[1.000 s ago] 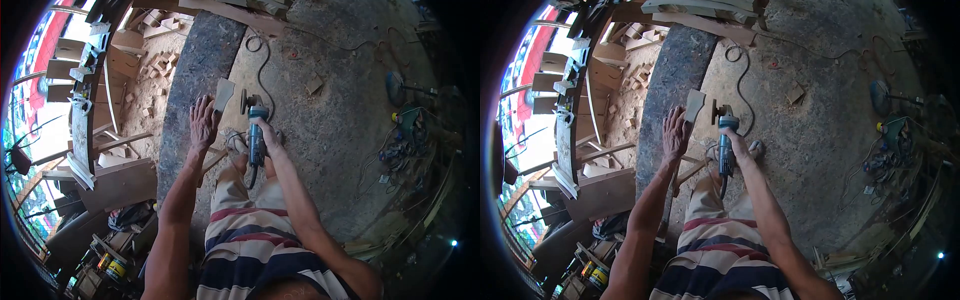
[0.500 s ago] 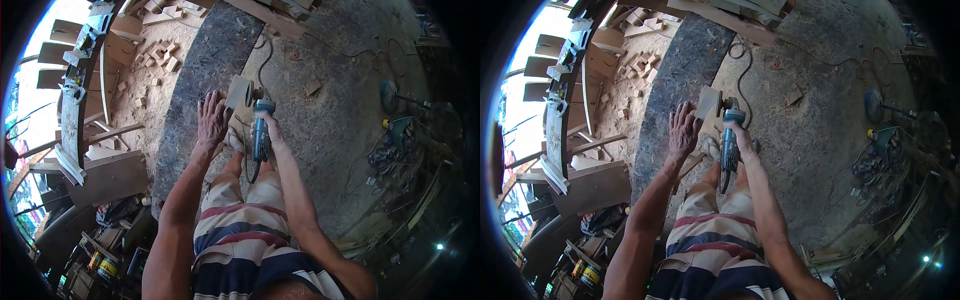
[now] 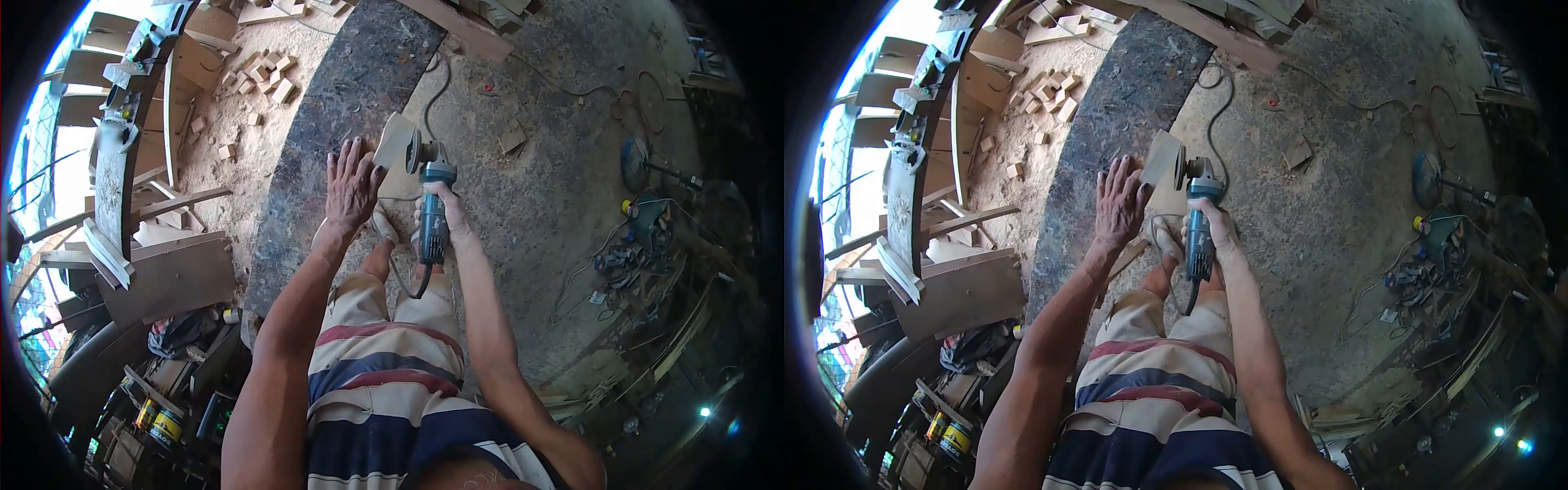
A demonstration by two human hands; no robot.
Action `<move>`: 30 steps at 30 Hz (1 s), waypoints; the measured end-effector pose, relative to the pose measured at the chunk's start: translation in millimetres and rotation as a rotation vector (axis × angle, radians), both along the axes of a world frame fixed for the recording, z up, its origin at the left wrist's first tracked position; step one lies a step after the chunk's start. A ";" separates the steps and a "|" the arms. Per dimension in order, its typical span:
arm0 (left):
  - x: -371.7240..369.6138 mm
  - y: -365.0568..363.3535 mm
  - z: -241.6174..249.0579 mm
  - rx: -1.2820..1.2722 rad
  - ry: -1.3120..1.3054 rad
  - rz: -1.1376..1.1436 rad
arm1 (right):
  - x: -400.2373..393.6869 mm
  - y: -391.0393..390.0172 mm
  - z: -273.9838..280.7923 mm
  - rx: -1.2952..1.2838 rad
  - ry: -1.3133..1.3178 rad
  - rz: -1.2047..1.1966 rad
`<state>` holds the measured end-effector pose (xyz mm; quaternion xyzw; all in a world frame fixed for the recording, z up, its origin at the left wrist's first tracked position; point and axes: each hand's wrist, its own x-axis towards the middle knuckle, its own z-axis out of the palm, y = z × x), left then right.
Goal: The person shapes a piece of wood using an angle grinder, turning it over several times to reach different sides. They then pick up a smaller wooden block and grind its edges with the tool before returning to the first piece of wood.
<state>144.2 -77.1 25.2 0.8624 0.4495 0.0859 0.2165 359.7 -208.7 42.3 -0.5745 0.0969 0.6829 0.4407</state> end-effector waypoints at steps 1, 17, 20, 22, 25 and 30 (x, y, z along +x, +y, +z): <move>-0.4 -0.2 -0.7 0.001 -0.003 0.001 | 5.1 -3.3 -3.4 -0.003 0.023 0.012; 3.1 -0.6 4.3 0.032 0.020 -0.004 | 20.5 -2.3 7.6 -0.003 -0.032 0.090; 3.4 -0.4 4.6 0.031 0.010 -0.004 | 28.0 -4.7 9.6 0.010 -0.041 0.121; 2.6 0.4 2.9 0.022 0.010 -0.012 | 34.6 -5.0 10.9 0.021 -0.040 0.132; 2.3 1.2 0.6 0.009 0.004 -0.024 | 42.7 -3.3 19.7 0.017 -0.064 0.142; 2.2 0.1 -1.3 0.024 0.044 -0.029 | 31.8 5.4 25.3 0.008 -0.122 0.103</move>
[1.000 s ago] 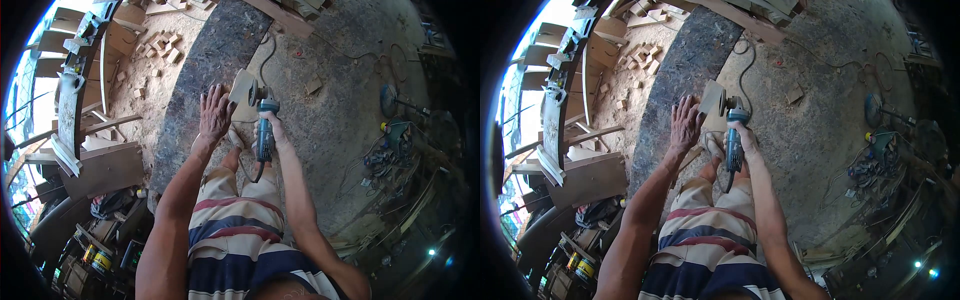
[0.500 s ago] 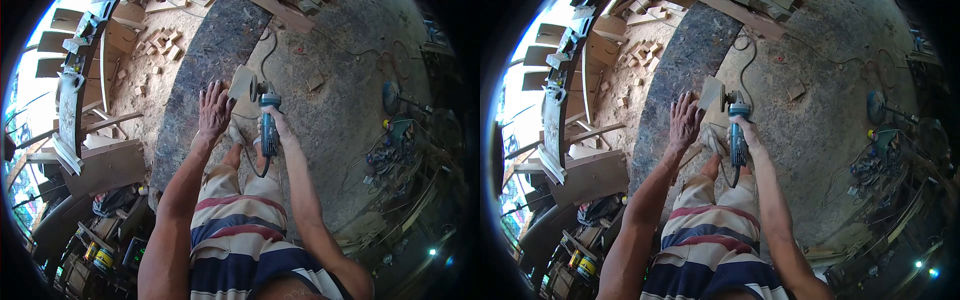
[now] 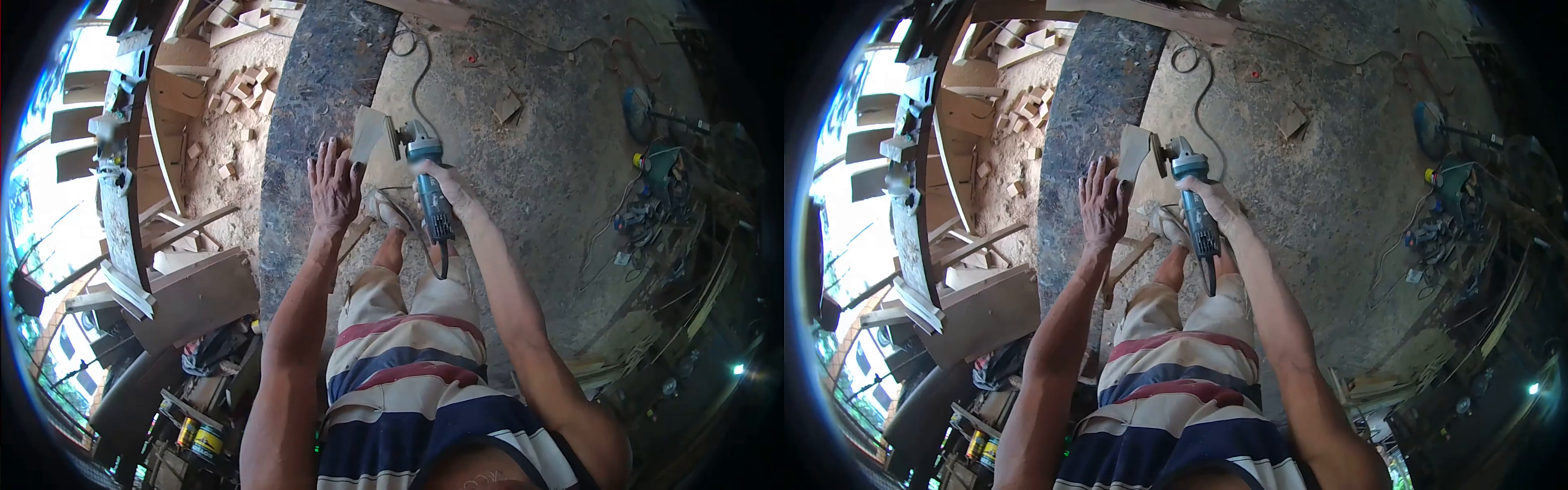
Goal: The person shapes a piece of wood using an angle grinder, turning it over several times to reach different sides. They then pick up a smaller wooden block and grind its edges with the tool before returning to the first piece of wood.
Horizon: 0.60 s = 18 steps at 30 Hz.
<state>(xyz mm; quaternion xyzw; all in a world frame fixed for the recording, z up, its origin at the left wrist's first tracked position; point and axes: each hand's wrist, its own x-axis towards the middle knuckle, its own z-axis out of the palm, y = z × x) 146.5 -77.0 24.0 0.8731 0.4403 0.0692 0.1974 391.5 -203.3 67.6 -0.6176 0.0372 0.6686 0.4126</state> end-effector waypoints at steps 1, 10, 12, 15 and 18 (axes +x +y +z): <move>0.4 -0.3 -0.2 0.003 0.002 0.000 | -1.2 -0.3 2.2 0.008 0.026 -0.001; 4.0 0.1 2.9 0.000 0.016 -0.009 | 13.7 -9.1 3.1 -0.034 0.005 0.102; 3.5 -0.7 3.7 0.015 0.023 -0.020 | 6.2 -7.1 -1.9 -0.023 -0.005 0.086; 6.1 0.8 2.1 0.017 0.030 -0.016 | -3.9 -12.1 -6.9 0.005 0.008 0.074; 6.1 1.0 2.3 0.016 0.029 -0.013 | -7.3 -20.7 -10.9 0.021 0.011 0.076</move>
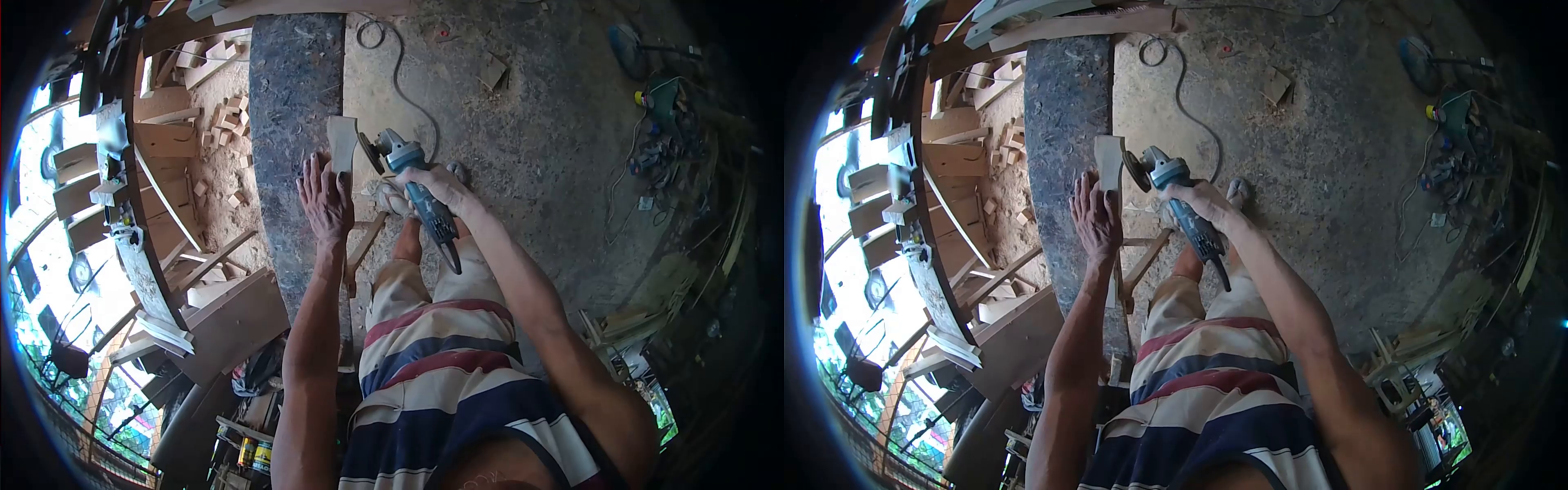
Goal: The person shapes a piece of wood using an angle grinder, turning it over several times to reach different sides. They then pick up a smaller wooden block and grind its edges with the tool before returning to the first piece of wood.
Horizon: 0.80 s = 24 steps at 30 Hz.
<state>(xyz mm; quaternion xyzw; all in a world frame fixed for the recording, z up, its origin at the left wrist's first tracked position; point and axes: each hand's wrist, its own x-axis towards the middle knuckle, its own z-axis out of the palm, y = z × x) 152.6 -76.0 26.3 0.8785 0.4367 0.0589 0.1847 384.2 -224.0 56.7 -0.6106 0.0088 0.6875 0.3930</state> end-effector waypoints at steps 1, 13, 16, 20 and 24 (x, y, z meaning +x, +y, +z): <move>1.0 0.7 -0.8 -0.005 -0.003 0.003 | 4.9 1.8 6.1 0.007 -0.008 0.003; 0.3 -2.4 1.8 -0.019 -0.006 0.001 | 10.5 8.1 14.0 -0.020 0.008 0.003; 1.8 -1.4 4.0 -0.012 -0.003 0.003 | 6.8 8.3 18.5 0.013 0.060 -0.044; 3.0 -0.3 7.8 -0.026 -0.003 0.012 | 6.0 2.6 11.5 0.002 0.053 -0.062; 1.9 -2.6 9.3 -0.026 0.006 0.016 | 1.5 6.7 -15.5 -0.057 0.086 -0.105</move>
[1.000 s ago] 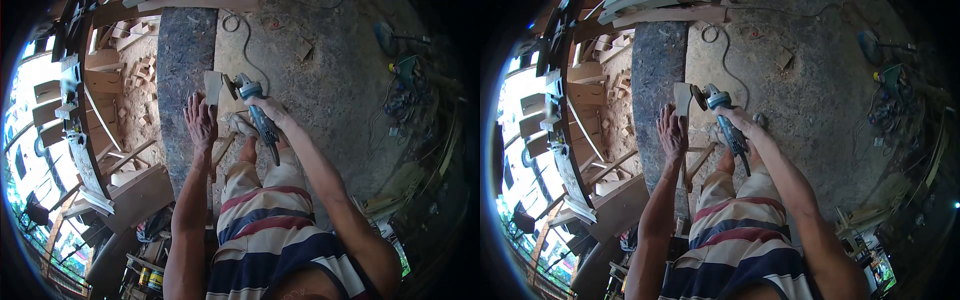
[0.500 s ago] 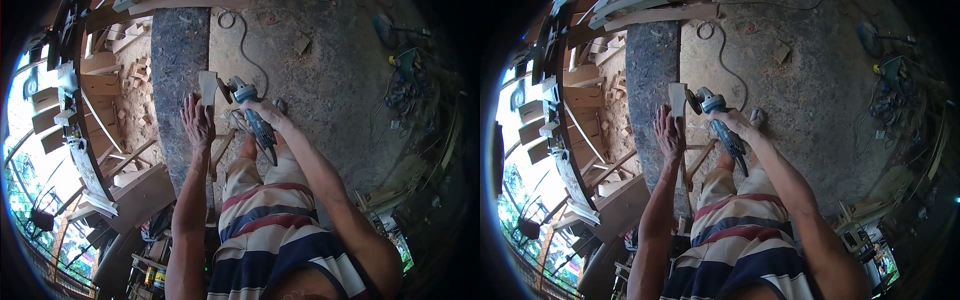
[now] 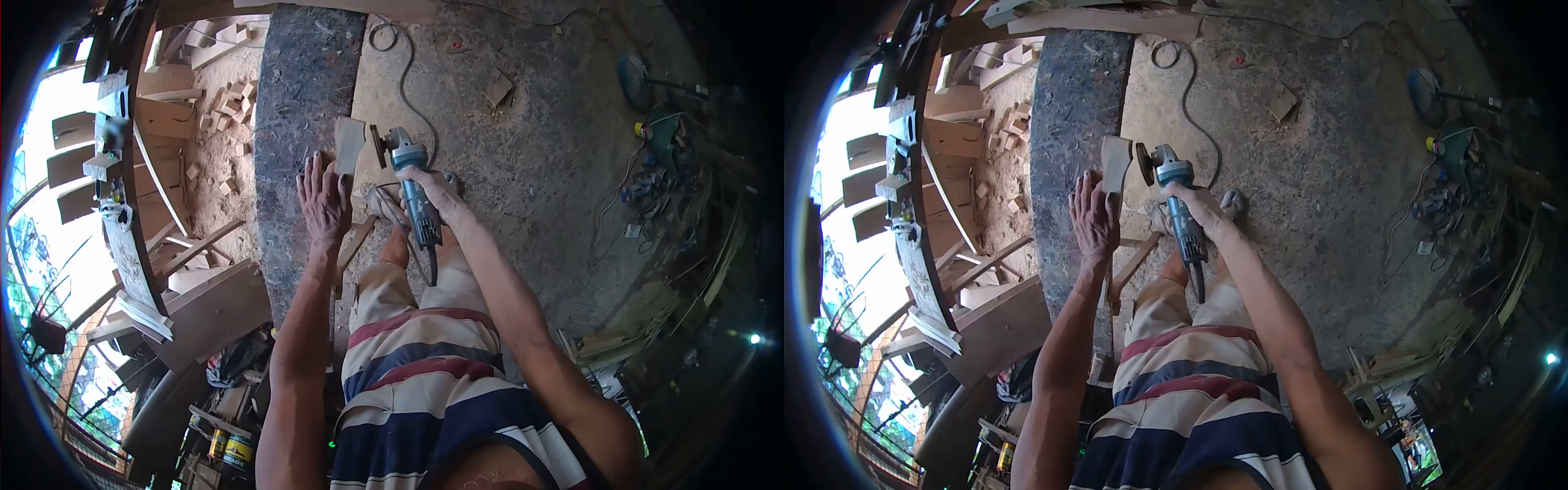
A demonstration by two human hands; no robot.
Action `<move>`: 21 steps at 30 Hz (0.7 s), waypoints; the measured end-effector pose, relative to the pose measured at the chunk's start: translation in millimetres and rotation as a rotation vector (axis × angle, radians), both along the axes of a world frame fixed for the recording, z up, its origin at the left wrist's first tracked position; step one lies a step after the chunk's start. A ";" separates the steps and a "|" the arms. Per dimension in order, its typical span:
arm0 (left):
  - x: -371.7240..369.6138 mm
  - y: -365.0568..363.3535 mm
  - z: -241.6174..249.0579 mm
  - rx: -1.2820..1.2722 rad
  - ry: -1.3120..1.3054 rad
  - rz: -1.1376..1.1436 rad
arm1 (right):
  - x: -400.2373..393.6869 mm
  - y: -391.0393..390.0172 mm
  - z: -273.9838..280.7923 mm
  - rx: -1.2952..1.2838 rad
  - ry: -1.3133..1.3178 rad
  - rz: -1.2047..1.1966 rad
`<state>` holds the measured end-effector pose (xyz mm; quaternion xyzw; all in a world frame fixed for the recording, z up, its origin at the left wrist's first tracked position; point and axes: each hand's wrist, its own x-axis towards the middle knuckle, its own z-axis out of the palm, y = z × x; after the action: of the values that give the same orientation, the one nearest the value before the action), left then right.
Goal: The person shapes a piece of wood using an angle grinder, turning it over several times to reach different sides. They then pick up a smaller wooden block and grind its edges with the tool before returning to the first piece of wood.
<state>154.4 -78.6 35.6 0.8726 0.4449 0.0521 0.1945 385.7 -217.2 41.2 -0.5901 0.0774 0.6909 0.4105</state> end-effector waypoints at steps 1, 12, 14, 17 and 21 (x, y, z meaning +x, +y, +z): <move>-0.4 0.9 -1.3 0.001 0.005 -0.001 | -2.8 5.3 -0.9 0.006 0.007 -0.026; -3.0 3.2 -2.9 0.001 -0.009 0.008 | -4.2 12.9 14.4 0.006 0.022 -0.007; -4.0 3.0 -2.3 0.001 -0.005 0.005 | 1.1 10.4 16.2 -0.010 0.009 0.017; -4.4 1.5 -2.0 -0.005 -0.010 0.012 | -1.1 12.6 4.0 -0.019 0.005 -0.025; -4.1 4.7 -3.3 -0.014 -0.033 0.017 | -7.0 16.3 -3.8 -0.009 -0.022 -0.010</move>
<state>150.3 -73.8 32.3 0.8663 0.4496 0.0651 0.2077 378.6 -201.0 37.4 -0.5990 0.0790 0.6819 0.4123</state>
